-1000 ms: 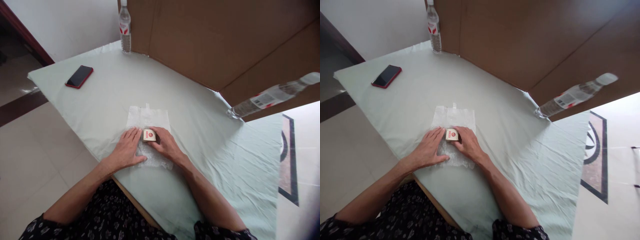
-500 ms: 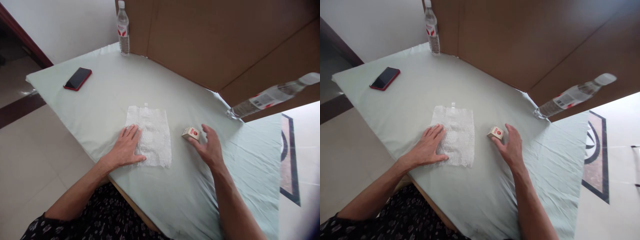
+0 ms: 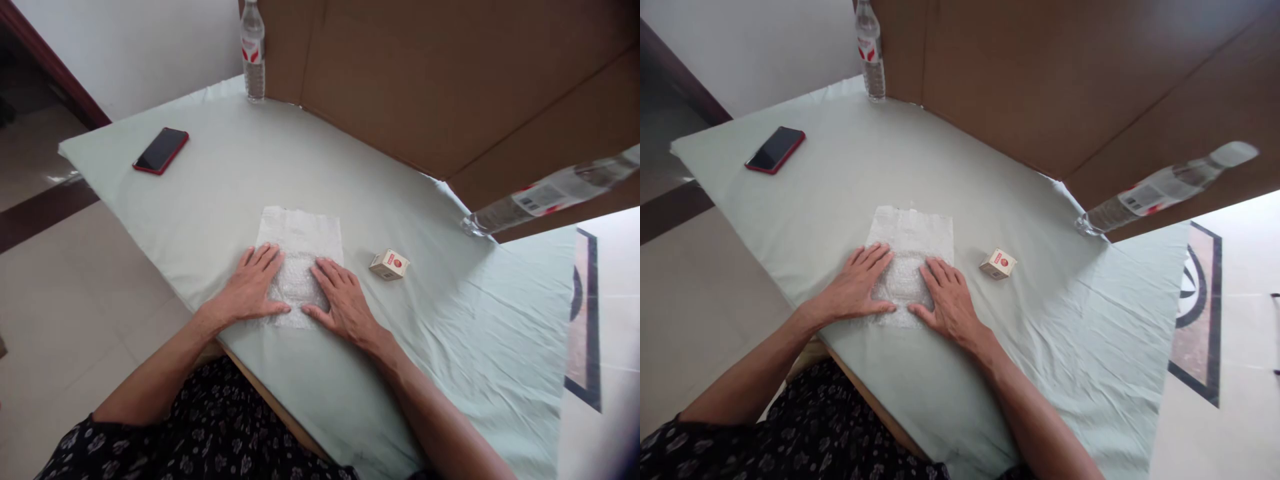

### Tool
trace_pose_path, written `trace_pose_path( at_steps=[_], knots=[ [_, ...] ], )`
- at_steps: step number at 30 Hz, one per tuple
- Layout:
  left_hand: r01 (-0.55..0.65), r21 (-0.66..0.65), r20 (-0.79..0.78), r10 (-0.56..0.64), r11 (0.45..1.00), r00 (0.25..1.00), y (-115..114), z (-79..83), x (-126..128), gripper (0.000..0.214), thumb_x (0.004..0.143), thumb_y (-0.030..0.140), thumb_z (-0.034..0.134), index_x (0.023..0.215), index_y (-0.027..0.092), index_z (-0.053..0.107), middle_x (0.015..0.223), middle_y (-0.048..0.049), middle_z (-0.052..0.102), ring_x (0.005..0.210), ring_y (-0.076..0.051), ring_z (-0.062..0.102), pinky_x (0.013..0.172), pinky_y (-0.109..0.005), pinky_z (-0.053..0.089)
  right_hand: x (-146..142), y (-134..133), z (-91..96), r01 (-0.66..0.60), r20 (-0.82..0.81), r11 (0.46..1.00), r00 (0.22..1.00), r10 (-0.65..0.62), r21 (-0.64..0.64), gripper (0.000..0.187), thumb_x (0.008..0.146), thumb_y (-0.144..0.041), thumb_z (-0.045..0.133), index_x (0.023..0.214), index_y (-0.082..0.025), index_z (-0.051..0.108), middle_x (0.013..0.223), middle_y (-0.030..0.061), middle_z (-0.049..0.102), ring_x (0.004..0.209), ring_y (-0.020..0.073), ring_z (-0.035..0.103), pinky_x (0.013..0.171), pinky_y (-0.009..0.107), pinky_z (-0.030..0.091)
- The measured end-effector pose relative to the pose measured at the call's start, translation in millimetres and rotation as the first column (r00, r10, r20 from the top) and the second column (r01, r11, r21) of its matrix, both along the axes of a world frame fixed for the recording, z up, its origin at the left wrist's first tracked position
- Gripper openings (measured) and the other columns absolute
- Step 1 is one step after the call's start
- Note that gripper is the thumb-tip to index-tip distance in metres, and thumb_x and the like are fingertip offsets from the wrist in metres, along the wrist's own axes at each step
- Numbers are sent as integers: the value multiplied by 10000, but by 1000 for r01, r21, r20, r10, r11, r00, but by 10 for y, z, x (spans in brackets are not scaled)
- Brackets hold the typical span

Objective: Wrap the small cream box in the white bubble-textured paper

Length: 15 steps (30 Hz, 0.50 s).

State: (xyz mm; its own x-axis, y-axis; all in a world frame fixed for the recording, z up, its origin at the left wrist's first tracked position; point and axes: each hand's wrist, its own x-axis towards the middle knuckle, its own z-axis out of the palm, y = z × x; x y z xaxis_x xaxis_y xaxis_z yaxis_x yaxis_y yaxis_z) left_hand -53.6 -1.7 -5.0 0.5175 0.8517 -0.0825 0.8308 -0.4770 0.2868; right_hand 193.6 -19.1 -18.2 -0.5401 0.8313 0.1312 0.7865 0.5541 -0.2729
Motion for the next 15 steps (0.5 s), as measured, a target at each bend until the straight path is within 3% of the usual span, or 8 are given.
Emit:
trace_pose_path(
  at_steps=[3,5,8,10,13,15],
  knots=[
    [22,-20,-15,-22,1000,1000,29,23,-36,1045,793,672,696,1577,92,320,1672,-229,298,1576,-398,218,1278,-582,154,97,-19,3,-8,-63,999,998,10,35,660,936,-607,586,1420,-160,553,1526,207,538,1419,371,498,1110,555,452],
    [24,-15,0,-24,1000,1000,26,37,-50,1040,800,679,688,1582,105,313,1672,-238,289,1575,-402,220,1271,-595,165,217,-11,62,52,-143,993,989,-37,102,512,969,-553,565,1340,-203,611,1454,176,611,1364,343,556,1084,533,470],
    [18,0,43,-18,1000,999,-16,35,-83,994,825,673,672,1580,133,318,1669,-242,290,1569,-403,239,1258,-621,183,510,51,168,277,-254,936,942,-220,216,353,982,-440,577,1268,-244,644,1378,143,665,1307,322,598,1088,536,452],
    [2,19,76,-3,1000,997,-55,18,-111,945,842,653,668,1566,140,344,1663,-239,307,1567,-403,247,1255,-631,184,755,115,192,426,-277,873,891,-360,236,428,947,-431,610,1322,-224,613,1395,167,648,1319,349,580,1090,571,434],
    [-22,54,123,15,998,992,-101,-22,-140,890,855,627,667,1549,154,373,1653,-220,339,1561,-391,266,1263,-620,186,1078,200,129,563,-213,816,820,-532,130,641,849,-518,672,1380,-172,571,1408,219,625,1288,415,583,1029,622,455],
    [-32,63,134,24,997,991,-115,-50,-142,886,852,624,668,1550,165,372,1647,-209,357,1556,-388,281,1264,-619,187,1195,232,77,598,-202,801,786,-584,13,621,820,-545,672,1318,-179,611,1313,199,684,1177,396,645,973,596,498]
  ],
)
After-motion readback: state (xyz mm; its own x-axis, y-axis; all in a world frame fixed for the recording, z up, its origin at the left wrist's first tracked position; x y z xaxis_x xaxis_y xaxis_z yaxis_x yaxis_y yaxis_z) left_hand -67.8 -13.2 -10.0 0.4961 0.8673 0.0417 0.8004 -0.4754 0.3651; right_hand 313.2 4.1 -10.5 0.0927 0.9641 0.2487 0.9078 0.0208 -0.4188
